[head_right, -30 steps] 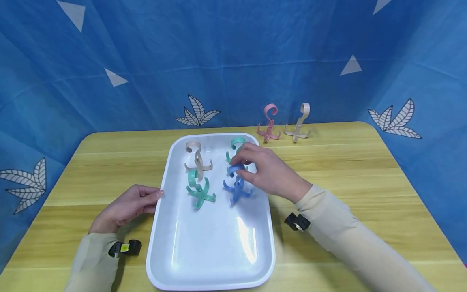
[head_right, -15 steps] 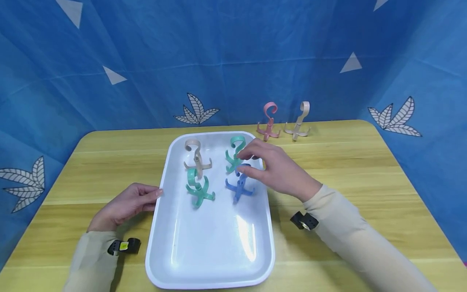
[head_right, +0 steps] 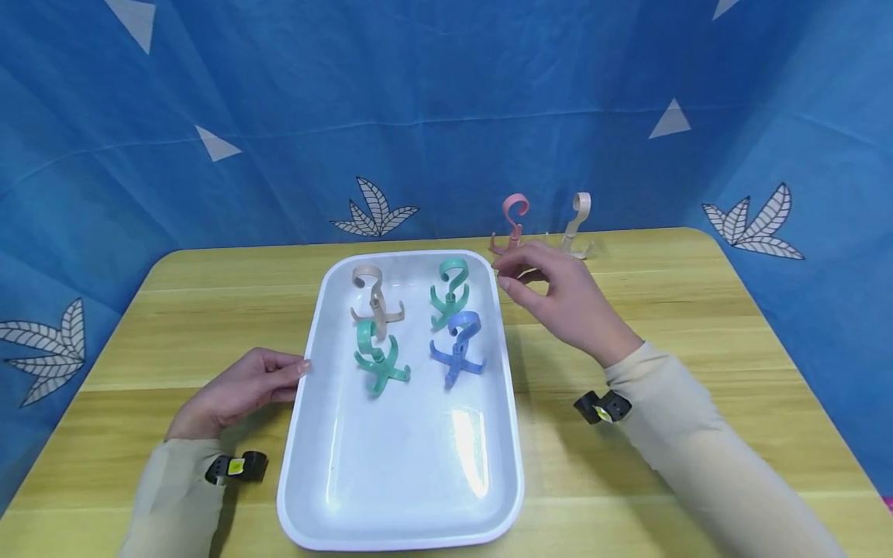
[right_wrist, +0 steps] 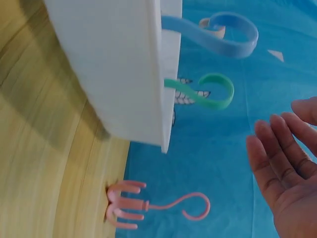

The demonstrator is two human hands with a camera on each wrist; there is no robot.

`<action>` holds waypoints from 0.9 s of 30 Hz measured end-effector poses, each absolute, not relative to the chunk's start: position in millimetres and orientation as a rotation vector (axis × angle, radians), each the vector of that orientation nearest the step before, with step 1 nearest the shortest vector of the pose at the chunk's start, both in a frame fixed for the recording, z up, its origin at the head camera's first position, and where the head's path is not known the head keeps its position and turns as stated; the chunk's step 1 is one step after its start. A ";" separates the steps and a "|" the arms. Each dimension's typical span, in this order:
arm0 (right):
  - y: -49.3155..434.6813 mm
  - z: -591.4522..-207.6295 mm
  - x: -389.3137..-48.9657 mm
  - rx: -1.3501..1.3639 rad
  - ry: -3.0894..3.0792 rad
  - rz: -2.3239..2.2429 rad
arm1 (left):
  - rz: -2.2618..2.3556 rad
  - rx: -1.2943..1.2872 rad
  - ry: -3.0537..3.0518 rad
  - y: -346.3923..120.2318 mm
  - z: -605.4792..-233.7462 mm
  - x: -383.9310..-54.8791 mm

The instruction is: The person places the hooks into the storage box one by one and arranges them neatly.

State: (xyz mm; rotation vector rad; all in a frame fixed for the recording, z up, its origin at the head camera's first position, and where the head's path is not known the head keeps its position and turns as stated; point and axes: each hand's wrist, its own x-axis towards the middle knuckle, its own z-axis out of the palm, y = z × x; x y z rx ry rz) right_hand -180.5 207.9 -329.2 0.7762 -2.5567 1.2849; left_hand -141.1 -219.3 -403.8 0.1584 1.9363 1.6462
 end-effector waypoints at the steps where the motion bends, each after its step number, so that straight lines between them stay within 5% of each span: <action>1: 209.6 -328.7 -180.9 0.750 -2.565 1.283 | 1.638 0.157 1.940 -219.4 -403.2 -141.5; 27: 223.6 -338.4 -213.4 0.444 -2.268 1.597 | 1.632 0.161 1.941 -220.4 -403.5 -140.6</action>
